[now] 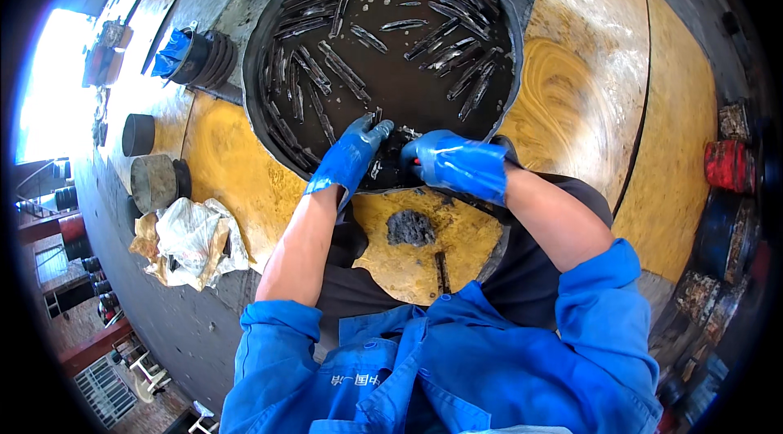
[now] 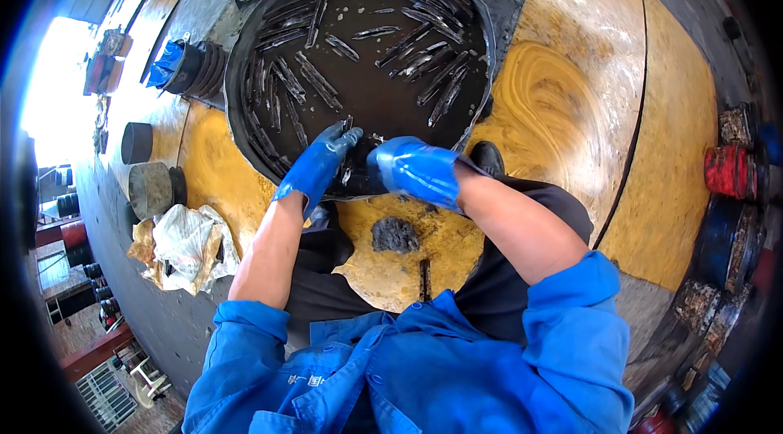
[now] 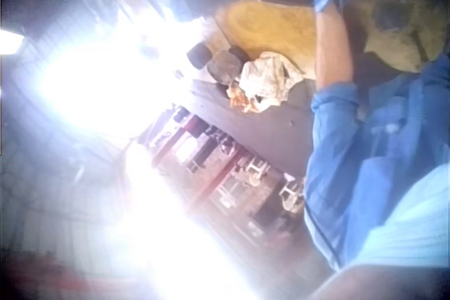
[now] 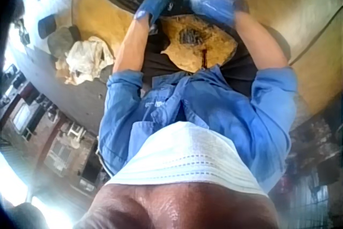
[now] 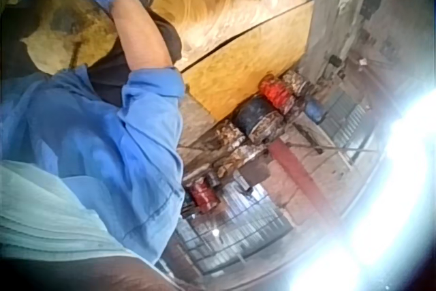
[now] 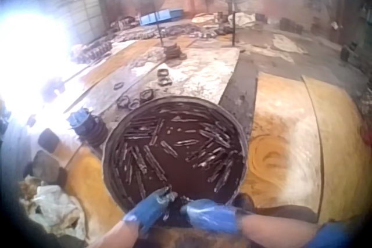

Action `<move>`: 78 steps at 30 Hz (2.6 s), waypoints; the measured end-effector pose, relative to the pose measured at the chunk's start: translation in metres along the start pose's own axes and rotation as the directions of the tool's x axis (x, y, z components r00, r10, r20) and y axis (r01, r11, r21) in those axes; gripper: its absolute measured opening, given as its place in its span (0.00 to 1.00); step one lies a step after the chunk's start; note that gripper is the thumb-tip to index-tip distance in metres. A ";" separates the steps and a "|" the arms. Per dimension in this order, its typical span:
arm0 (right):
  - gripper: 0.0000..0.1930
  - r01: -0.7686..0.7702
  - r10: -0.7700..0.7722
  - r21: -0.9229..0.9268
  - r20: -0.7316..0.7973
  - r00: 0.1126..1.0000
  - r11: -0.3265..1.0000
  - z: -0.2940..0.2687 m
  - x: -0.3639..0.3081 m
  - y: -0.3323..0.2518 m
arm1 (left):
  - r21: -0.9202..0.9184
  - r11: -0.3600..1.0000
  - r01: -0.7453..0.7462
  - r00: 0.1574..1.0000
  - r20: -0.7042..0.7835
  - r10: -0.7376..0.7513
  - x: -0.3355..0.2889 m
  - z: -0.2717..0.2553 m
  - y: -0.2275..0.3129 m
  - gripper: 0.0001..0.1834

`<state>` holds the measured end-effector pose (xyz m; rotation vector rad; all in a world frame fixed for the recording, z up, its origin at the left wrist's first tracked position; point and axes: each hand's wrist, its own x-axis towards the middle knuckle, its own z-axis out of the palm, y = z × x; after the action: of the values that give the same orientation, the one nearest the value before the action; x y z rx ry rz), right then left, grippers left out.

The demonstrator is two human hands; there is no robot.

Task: The person cleans several metal components using a brush inside a container filled with dark liquid.

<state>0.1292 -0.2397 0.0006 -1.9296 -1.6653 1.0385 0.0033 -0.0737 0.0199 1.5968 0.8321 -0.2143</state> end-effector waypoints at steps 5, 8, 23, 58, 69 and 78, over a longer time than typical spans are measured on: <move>0.17 -0.178 0.181 -0.218 -0.007 0.983 0.960 -0.015 0.003 -0.003 | -0.057 0.985 -0.163 0.985 0.054 0.166 0.049 0.002 -0.060 0.28; 0.16 -0.061 0.057 -0.205 -0.023 0.998 0.977 -0.023 0.001 0.001 | 0.240 0.966 -0.095 0.991 -0.065 0.113 0.067 -0.004 -0.100 0.34; 0.14 -0.194 0.277 0.400 -0.162 0.947 0.896 -0.069 -0.009 0.015 | -0.389 0.914 -0.118 0.961 0.188 0.204 0.013 -0.024 -0.007 0.25; 0.14 -0.116 0.593 0.834 -0.278 0.756 0.539 -0.037 0.015 0.018 | -0.137 0.990 -0.016 1.000 -0.012 0.015 0.022 -0.014 -0.038 0.20; 0.10 0.001 0.385 0.712 -0.380 0.841 0.702 -0.005 -0.005 -0.024 | -0.424 0.895 0.137 0.984 -0.045 -0.172 0.029 -0.019 -0.038 0.26; 0.10 0.074 -0.019 0.383 -0.145 0.989 0.921 -0.013 -0.004 -0.023 | -0.128 0.983 0.128 0.972 -0.183 -0.150 0.008 -0.016 -0.009 0.29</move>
<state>0.1227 -0.2358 0.0265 -1.6526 -1.3060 1.0924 -0.0013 -0.0562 0.0115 1.4671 1.0889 -0.1109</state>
